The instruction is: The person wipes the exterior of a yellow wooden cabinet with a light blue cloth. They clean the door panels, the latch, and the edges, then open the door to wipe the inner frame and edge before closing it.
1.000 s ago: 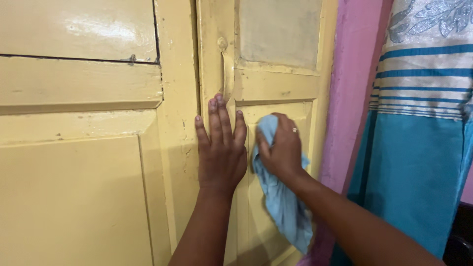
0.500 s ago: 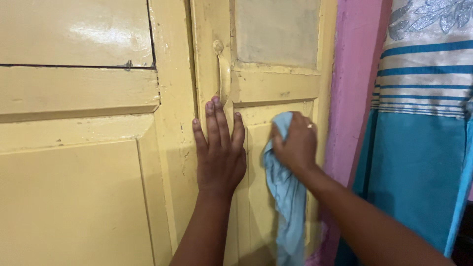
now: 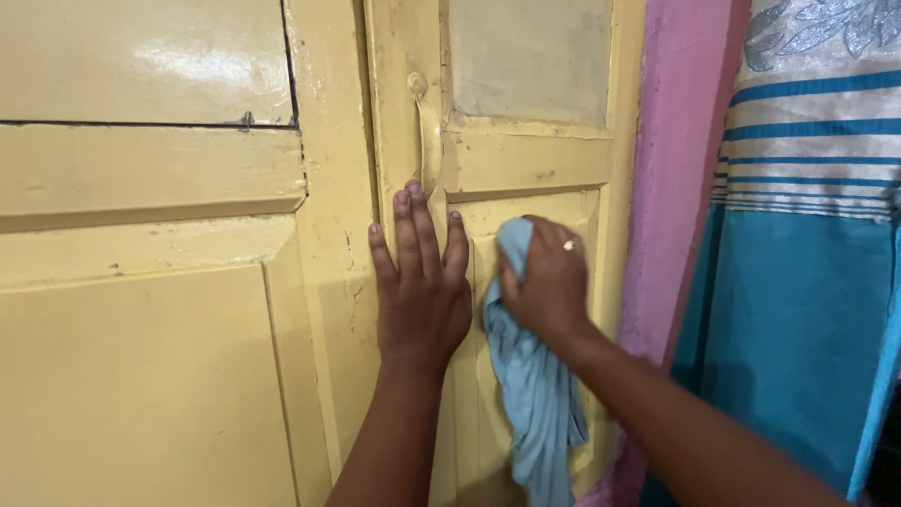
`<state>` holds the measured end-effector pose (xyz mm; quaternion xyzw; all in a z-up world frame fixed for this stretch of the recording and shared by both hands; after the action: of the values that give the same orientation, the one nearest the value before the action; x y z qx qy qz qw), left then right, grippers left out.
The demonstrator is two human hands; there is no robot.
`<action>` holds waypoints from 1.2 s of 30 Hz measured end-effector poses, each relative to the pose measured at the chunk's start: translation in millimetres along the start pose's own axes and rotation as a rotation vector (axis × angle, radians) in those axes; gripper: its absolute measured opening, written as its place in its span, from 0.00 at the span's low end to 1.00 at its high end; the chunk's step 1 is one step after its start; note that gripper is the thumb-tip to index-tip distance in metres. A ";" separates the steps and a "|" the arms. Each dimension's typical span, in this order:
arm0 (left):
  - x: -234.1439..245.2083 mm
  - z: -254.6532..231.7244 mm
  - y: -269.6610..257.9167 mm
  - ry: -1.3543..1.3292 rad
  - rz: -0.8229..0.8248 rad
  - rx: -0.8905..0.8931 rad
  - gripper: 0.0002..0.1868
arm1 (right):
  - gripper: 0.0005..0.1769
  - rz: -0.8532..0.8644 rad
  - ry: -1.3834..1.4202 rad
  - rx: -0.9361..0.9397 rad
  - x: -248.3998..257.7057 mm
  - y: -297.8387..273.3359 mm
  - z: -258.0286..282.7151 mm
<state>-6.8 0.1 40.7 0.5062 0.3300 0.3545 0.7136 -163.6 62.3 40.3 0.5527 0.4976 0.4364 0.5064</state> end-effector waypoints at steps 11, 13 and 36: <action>-0.1 -0.1 -0.1 -0.005 0.012 0.002 0.28 | 0.23 0.025 -0.098 -0.122 -2.8 10.7 -15.7; -2.3 -0.7 -0.4 -0.025 -0.002 0.008 0.28 | 0.22 -0.010 -0.004 -0.089 -10.8 8.3 -2.1; 1.8 1.5 -1.1 -0.021 0.012 -0.002 0.31 | 0.24 -0.007 0.144 -0.083 -18.8 -0.8 -48.3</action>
<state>-4.5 0.6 39.9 0.5113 0.3192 0.3538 0.7152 -213.7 49.8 45.0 0.4966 0.5163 0.4934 0.4934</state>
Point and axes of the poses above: each hand's wrist, its own y-axis towards the middle knuckle, its own x-axis out of the back of the hand, z = x × y, the point moved 1 cm from there along y, towards the middle knuckle
